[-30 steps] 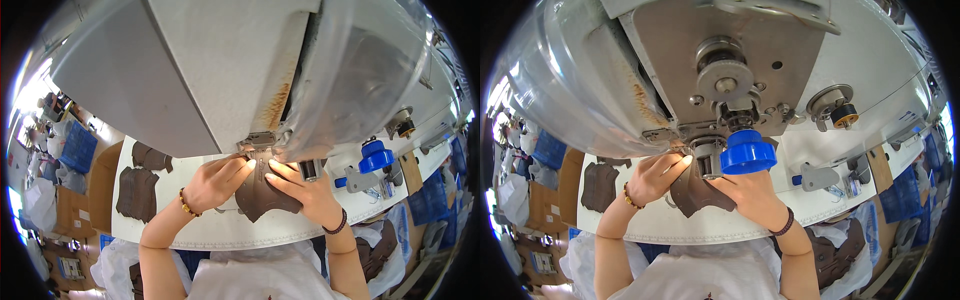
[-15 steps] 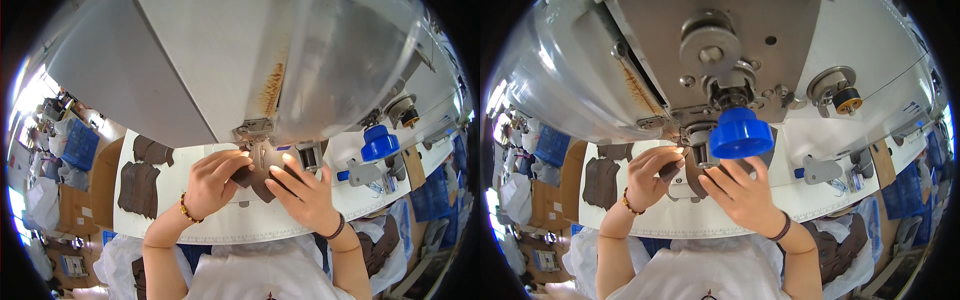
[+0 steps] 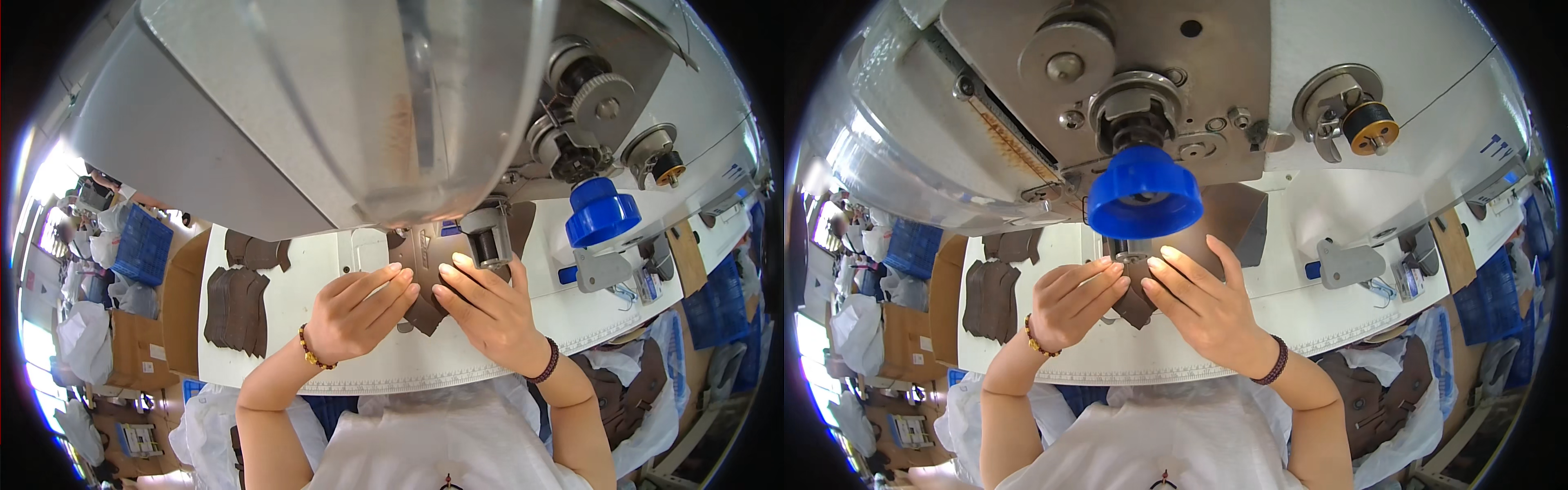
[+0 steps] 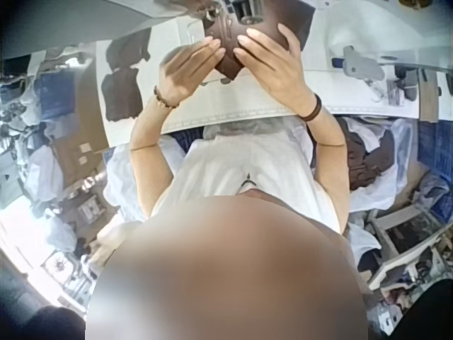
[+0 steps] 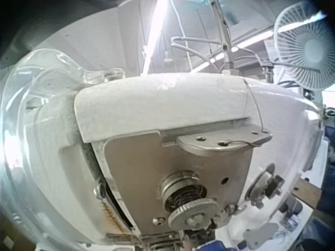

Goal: Using an industrial sewing machine to stitch leather components for shoe uppers.

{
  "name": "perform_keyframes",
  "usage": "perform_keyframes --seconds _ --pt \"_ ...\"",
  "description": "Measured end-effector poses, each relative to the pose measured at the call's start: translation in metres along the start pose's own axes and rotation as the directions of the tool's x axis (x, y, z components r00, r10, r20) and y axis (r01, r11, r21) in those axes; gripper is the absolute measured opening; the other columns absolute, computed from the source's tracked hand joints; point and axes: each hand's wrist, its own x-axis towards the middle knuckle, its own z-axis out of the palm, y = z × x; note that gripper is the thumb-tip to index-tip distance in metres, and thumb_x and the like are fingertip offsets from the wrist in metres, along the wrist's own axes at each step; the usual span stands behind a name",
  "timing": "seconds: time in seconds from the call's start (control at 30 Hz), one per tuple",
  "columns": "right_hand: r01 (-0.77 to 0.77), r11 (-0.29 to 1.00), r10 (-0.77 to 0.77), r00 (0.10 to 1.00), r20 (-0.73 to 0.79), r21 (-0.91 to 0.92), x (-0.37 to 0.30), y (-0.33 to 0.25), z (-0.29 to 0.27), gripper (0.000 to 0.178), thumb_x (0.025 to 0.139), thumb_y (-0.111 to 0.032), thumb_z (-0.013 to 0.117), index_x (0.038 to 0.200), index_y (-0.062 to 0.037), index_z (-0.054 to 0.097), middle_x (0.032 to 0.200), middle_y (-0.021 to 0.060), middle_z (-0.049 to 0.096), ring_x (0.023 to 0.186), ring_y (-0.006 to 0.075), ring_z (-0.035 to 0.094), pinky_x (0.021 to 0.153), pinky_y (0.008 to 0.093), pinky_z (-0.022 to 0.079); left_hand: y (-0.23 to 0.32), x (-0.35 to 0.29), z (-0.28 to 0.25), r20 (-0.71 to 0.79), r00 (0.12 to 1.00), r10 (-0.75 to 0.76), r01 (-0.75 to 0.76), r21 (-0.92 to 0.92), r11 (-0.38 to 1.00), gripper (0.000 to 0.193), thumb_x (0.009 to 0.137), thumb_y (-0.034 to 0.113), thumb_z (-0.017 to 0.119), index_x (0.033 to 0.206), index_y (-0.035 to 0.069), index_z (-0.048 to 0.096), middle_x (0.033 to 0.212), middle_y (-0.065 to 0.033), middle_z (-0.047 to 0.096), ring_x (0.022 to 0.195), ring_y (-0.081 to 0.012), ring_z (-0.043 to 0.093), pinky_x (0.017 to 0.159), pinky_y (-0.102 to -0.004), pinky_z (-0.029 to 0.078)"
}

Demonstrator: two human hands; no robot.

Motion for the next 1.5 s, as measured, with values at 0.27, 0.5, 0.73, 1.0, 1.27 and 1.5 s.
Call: perform_keyframes --seconds 0.27,0.5,0.73,1.0,1.27,1.5 --pt "-0.048 0.99 0.062 0.993 0.1 -0.135 -0.003 -0.012 -0.004 0.036 0.068 -0.003 0.062 0.104 -0.004 0.062 0.112 0.0081 0.056 0.111 0.0267 0.051 0.092 0.0525 0.036 -0.007 -0.004 0.002 -0.018 0.998 0.056 -0.056 0.033 0.998 0.016 0.068 0.002 0.064 0.084 0.002 0.067 0.088 -0.006 0.066 0.088 -0.0182 0.064 0.062 -0.024 0.054" --pt "-0.093 0.995 0.086 0.988 0.13 0.048 0.001 -0.002 -0.005 0.045 0.064 0.008 0.055 0.108 -0.0034 0.062 0.117 0.0132 0.057 0.111 0.033 0.053 0.081 0.0416 0.043 -0.009 -0.003 0.005 -0.025 0.999 0.047 -0.046 0.034 0.998 0.017 0.068 0.002 0.064 0.085 0.004 0.067 0.089 -0.0042 0.066 0.088 -0.0174 0.064 0.061 -0.0232 0.054" --pt "-0.09 0.99 0.074 0.987 0.139 0.111 0.011 0.014 -0.005 0.05 0.061 0.01 0.055 0.108 -0.0073 0.063 0.118 0.0112 0.058 0.085 0.0253 0.06 0.067 0.0309 0.045 -0.02 0.003 0.007 -0.03 1.0 -0.005 0.005 -0.004 1.0 0.02 0.067 0.001 0.064 0.087 0.005 0.067 0.09 -0.0029 0.064 0.088 -0.0166 0.064 0.056 -0.0225 0.053" --pt "-0.135 0.98 0.107 0.977 0.184 0.146 0.017 0.023 -0.005 0.051 0.06 0.012 0.053 0.106 -0.008 0.063 0.108 0.0097 0.062 0.085 0.0279 0.06 0.068 0.0347 0.047 -0.026 0.003 0.012 0.009 0.999 -0.051 0.052 -0.067 0.996 0.023 0.064 0.001 0.064 0.087 0.004 0.065 0.084 -0.0026 0.061 0.079 -0.0161 0.064 0.051 -0.0219 0.051" --pt "-0.107 0.985 0.085 0.983 0.164 0.132 0.014 0.031 0.003 0.053 0.06 0.013 0.053 0.107 -0.01 0.062 0.105 0.0096 0.063 0.092 0.0293 0.059 0.076 0.0382 0.048 -0.007 0.011 0.014 -0.014 0.987 -0.162 0.162 -0.014 0.987 0.024 0.063 0.004 0.067 0.088 0.003 0.064 0.084 -0.0029 0.058 0.074 -0.0154 0.06 0.056 -0.0256 0.049" --pt "-0.097 0.968 0.078 0.993 0.093 0.23 0.017 0.036 0.004 0.053 0.063 0.012 0.055 0.11 -0.0107 0.062 0.104 0.0094 0.064 0.094 0.0289 0.059 0.078 0.038 0.048 0.008 0.007 0.018 -0.144 0.989 -0.044 0.044 -0.002 0.999 0.025 0.064 0.0 0.065 0.09 0.003 0.067 0.081 -0.0046 0.063 0.072 -0.0149 0.059 0.058 -0.0253 0.046"
